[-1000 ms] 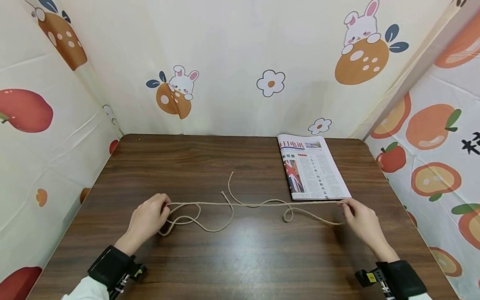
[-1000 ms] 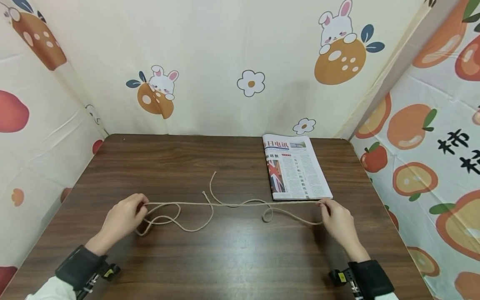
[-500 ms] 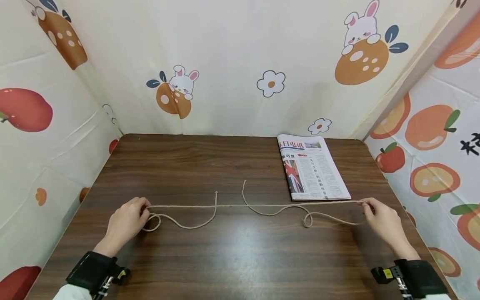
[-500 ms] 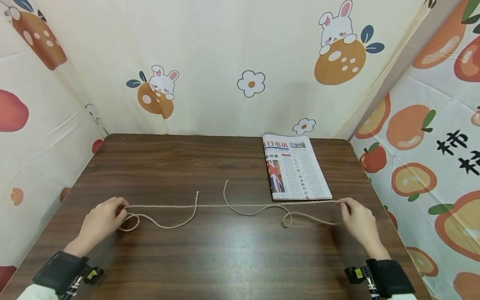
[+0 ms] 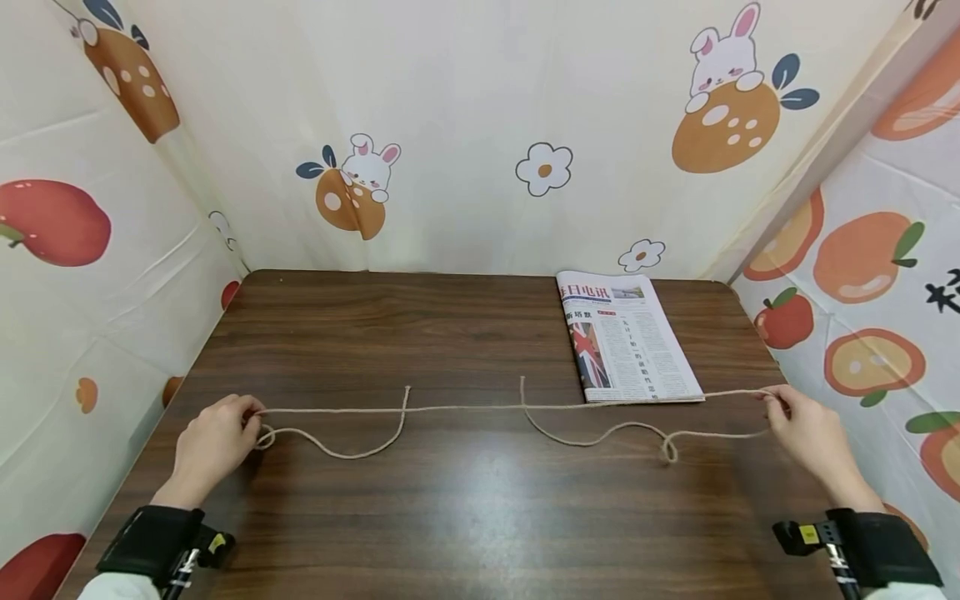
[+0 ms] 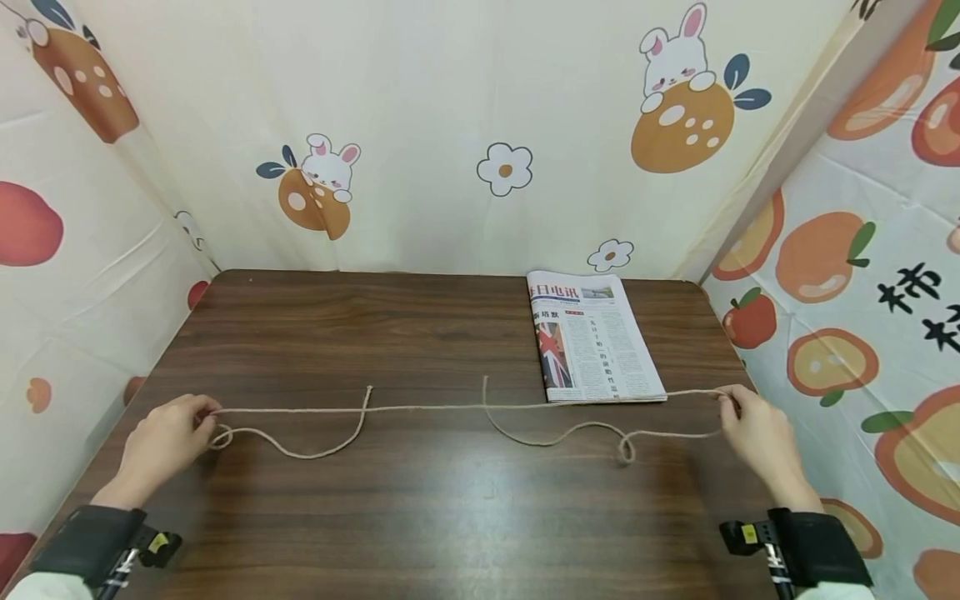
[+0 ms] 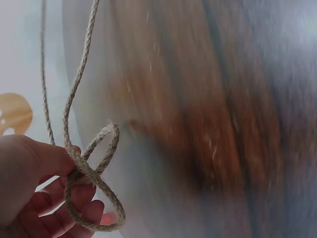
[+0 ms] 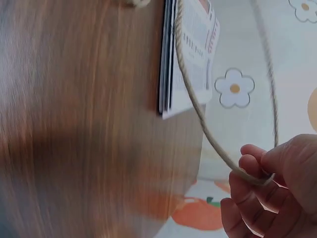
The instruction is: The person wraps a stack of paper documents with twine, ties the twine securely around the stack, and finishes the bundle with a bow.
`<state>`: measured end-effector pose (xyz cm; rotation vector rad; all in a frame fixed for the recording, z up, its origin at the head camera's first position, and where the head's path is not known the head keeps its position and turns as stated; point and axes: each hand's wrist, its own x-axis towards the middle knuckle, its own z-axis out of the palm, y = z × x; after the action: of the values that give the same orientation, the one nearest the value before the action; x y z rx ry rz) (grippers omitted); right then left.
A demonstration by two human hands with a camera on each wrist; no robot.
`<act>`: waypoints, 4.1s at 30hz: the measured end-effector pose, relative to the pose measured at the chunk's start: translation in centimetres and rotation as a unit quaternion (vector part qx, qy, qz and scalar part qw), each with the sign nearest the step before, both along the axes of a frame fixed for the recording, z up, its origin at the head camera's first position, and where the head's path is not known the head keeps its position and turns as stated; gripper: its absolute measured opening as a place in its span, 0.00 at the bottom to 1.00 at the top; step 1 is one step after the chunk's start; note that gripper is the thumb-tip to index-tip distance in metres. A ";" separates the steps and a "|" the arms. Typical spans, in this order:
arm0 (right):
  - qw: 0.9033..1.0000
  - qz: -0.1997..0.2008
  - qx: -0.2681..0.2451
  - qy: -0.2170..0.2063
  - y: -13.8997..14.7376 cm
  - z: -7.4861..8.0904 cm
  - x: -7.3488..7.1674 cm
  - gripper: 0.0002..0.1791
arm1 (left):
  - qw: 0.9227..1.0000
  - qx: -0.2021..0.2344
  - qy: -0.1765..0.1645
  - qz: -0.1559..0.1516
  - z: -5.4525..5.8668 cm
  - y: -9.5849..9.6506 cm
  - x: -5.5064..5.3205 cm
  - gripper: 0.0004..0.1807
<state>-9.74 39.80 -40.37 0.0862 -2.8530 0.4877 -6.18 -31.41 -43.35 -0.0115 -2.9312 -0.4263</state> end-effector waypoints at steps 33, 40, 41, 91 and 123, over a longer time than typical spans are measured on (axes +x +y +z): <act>0.998 -0.008 0.062 -0.024 2.7 3.9 -1.7 0.14 | 1.000 -0.006 0.020 0.022 3.9 -2.0 -2.2 0.05; 0.996 0.026 0.064 -0.063 3.1 0.8 -1.4 0.10 | 1.000 -0.013 -0.004 0.010 2.1 -1.9 -1.8 0.04; 0.996 0.030 0.066 -0.055 3.0 0.3 -1.2 0.09 | 1.000 -0.014 -0.014 0.007 1.9 -1.9 -1.8 0.04; 0.981 0.166 0.099 0.014 -4.9 -6.3 0.9 0.14 | 0.986 -0.080 -0.034 -0.141 -1.8 6.1 0.1 0.14; 0.993 0.040 0.103 -0.039 1.5 -5.1 0.8 0.08 | 0.988 -0.061 -0.058 -0.126 -1.3 4.1 -0.1 0.10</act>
<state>-8.91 41.33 -45.45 0.2249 -2.9782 0.2155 -6.32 -27.32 -44.65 -0.3900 -3.0761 -0.2908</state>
